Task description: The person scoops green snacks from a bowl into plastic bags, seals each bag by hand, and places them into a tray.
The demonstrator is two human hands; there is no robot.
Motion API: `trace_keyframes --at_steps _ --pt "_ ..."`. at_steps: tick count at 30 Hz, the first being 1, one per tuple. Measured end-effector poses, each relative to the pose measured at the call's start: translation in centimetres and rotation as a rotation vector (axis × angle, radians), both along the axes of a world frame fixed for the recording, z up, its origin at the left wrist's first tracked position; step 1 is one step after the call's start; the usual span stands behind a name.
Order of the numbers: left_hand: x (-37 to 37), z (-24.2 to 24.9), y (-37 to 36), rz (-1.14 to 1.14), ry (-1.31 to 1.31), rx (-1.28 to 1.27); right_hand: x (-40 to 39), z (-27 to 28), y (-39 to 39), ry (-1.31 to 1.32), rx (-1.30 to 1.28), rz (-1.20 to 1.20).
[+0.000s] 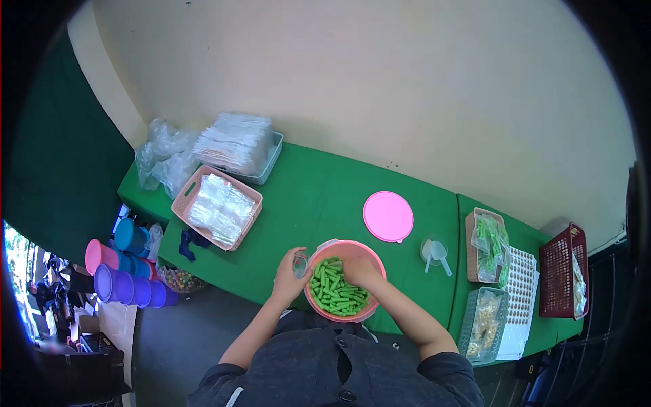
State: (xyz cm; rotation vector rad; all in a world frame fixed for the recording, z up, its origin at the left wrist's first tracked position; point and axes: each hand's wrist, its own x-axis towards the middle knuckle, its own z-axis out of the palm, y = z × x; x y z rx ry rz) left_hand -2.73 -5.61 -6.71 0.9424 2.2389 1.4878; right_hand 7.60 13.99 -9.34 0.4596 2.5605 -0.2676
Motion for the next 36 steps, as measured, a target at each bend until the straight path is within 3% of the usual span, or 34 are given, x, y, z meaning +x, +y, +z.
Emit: trace_keyframes --at_steps 7,9,21,23,29,32,36 --pt "0.2 -0.1 0.0 0.019 -0.022 0.016 2.2 1.1 0.4 0.084 -0.199 -0.005" --pt "0.3 -0.1 -0.2 0.022 -0.021 0.012 2.7 -0.6 0.4 0.153 -0.396 -0.145" --pt "0.2 0.0 0.4 0.008 0.056 0.062 4.4 -0.1 0.9 0.216 -0.647 -0.257" --pt "0.4 0.1 0.4 0.018 0.058 0.070 4.6 0.5 0.6 0.243 -0.593 -0.251" --pt "0.8 2.7 0.1 0.263 0.017 0.481 4.7 7.9 0.7 0.322 -0.436 -0.236" --pt "-0.3 3.6 -0.4 0.219 0.104 0.398 5.8 9.2 2.1 0.390 -0.528 -0.264" --pt "-0.9 6.5 -0.2 -0.092 0.424 0.067 7.4 11.4 4.0 0.477 -0.722 -0.289"
